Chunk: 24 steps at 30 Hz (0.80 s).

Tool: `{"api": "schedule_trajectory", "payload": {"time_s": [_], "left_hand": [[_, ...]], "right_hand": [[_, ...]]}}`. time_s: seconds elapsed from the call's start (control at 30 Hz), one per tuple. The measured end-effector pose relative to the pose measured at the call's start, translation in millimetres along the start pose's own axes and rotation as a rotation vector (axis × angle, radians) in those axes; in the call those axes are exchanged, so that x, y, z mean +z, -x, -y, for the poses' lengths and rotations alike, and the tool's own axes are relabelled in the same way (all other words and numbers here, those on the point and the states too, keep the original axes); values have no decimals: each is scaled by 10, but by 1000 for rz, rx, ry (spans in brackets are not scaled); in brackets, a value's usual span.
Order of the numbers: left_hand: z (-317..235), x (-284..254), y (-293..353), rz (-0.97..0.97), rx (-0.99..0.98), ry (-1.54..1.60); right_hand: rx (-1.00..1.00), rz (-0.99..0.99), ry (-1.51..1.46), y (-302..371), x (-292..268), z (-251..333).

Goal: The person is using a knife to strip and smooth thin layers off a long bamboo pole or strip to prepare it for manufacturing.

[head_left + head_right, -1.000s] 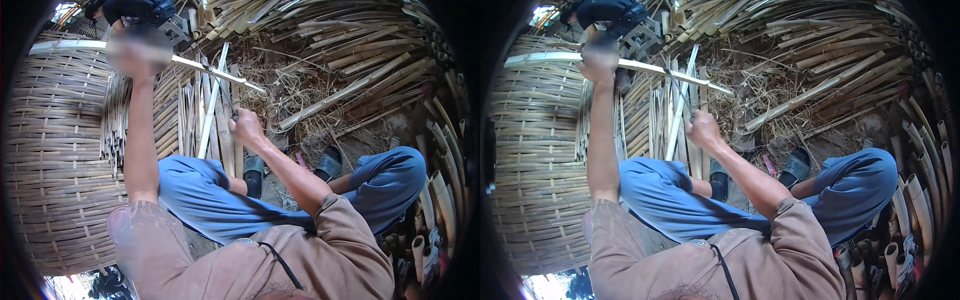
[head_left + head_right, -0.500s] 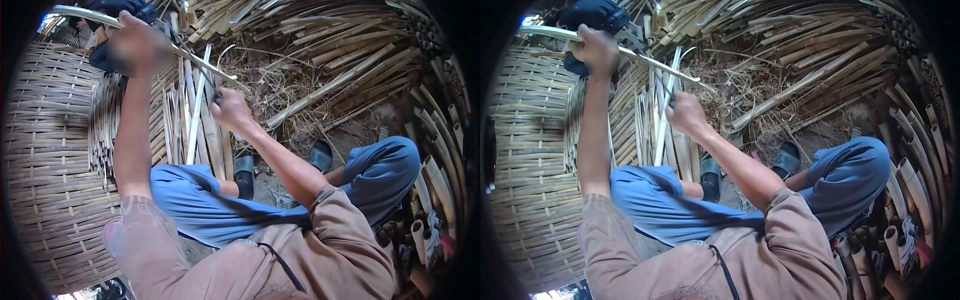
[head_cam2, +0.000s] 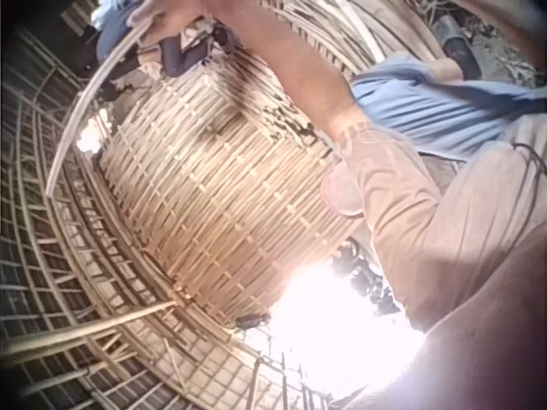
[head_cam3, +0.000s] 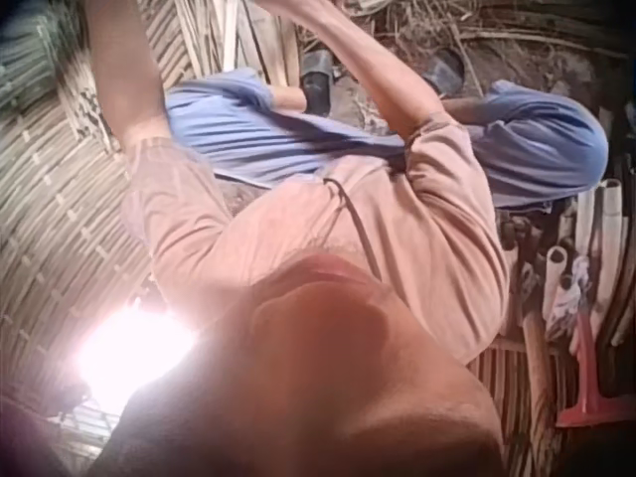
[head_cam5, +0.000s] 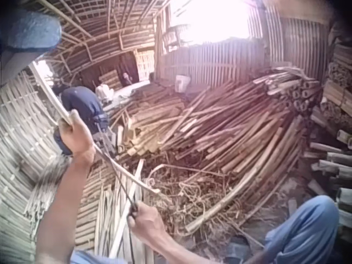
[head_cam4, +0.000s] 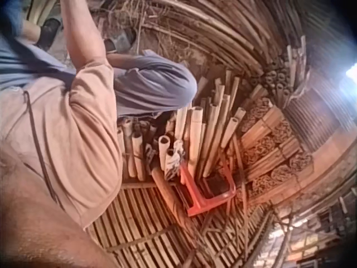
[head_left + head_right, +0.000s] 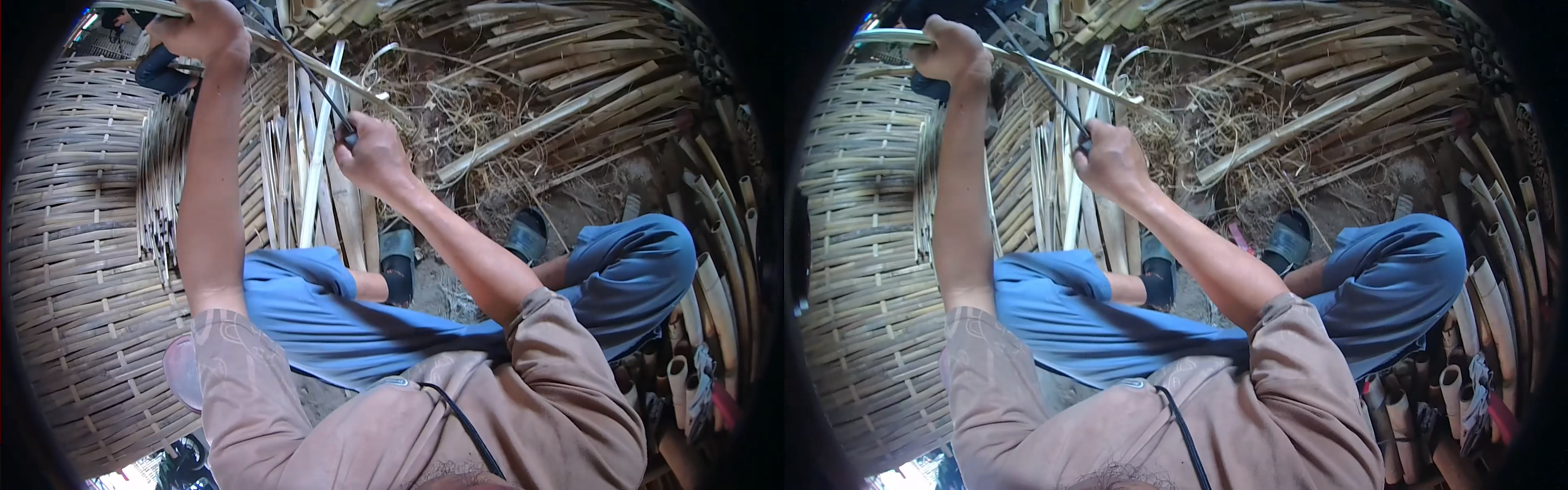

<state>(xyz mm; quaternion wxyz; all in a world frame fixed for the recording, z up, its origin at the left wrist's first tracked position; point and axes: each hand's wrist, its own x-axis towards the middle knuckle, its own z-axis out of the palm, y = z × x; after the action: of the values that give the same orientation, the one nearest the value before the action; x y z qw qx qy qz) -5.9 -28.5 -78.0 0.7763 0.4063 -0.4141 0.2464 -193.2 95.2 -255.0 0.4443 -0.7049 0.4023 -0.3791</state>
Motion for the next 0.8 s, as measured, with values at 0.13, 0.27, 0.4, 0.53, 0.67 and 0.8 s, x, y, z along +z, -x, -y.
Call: {"api": "schedule_trajectory", "payload": {"time_s": [0.13, 0.27, 0.4, 0.53, 0.67, 0.8], "left_hand": [[81, 5, 9, 1, -60, -109], [413, -11, -75, -21, -106, -50], [152, 78, 112, -4, -281, -50], [204, 2, -155, -32, -17, -304], [453, 66, -47, 4, 11, -299], [573, -47, -342, -148, 128, -237]], "right_hand": [[192, -11, 168, 275, 72, -859], [349, 87, 191, 316, -99, -1413], [257, 37, 45, 105, -39, -522], [157, 94, 84, 121, -13, -469], [361, 130, 379, 333, -190, -1938], [551, 286, -62, 71, -221, -1080]]}}
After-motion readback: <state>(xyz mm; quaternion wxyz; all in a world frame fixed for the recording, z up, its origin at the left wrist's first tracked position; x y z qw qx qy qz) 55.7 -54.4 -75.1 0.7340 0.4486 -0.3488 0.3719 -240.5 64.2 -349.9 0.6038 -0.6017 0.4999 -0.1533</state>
